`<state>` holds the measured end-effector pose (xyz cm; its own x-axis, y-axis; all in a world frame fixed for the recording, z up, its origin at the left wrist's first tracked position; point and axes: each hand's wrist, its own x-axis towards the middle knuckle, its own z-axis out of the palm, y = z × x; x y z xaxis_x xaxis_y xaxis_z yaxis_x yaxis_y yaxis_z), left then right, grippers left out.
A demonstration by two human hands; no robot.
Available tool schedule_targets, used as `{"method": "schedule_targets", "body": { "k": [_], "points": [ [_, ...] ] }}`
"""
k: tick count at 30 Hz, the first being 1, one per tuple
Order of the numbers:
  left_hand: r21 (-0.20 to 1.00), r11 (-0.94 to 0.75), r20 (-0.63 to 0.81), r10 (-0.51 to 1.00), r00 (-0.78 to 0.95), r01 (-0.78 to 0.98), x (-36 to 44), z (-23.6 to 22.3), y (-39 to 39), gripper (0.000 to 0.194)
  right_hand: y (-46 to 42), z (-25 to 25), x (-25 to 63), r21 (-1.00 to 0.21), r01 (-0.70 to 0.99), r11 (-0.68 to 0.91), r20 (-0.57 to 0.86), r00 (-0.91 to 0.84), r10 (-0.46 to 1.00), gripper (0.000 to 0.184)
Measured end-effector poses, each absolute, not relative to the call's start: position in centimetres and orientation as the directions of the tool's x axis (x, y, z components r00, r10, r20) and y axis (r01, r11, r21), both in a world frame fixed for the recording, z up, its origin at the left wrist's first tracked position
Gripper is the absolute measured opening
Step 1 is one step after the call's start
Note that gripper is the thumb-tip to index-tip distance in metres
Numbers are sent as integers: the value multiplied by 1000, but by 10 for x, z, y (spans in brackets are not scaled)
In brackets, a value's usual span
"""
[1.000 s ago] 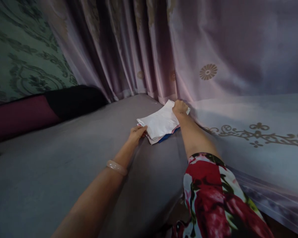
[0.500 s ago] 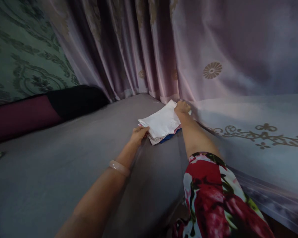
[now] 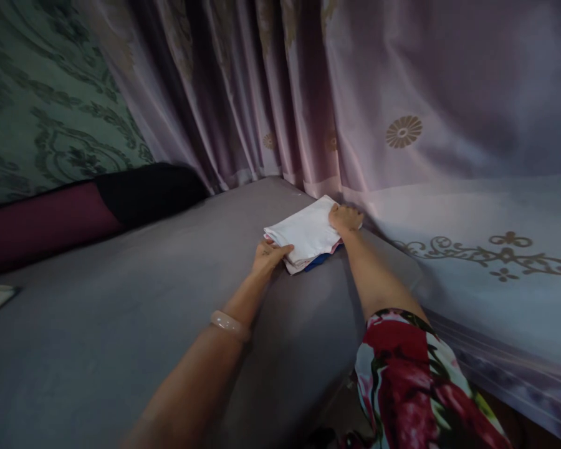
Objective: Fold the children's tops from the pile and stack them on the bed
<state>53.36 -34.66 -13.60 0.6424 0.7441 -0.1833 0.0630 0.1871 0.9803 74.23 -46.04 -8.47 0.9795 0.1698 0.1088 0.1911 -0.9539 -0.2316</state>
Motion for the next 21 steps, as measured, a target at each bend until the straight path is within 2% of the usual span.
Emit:
{"method": "schedule_targets", "body": {
  "k": [5, 8, 10, 13, 17, 21],
  "points": [
    [993, 48, -108, 776, 622, 112, 532, -137, -353, 70, -459, -73, 734, -184, 204, -962, 58, 979, 196, 58],
    [993, 47, -103, 768, 632, 104, 525, -129, -355, 70, -454, -72, 718, -121, 362, -924, 149, 927, 344, 55],
    [991, 77, -127, 754, 645, 105, 518, -120, -357, 69, -452, -77, 706, -113, 466, -878, 156, 881, 447, 55],
    [986, 118, -164, 737, 656, 114, 505, -110, -360, 59, -452, -88, 694, -120, 508, -853, 131, 860, 494, 57],
    [981, 131, -192, 719, 668, 140, 476, -105, -355, 42, -455, -95, 690, -111, 492, -863, 176, 865, 470, 56],
    [963, 186, -268, 688, 674, 193, 429, -105, -332, 29, -454, -87, 683, -139, 485, -863, 129, 873, 470, 58]
  ]
}}
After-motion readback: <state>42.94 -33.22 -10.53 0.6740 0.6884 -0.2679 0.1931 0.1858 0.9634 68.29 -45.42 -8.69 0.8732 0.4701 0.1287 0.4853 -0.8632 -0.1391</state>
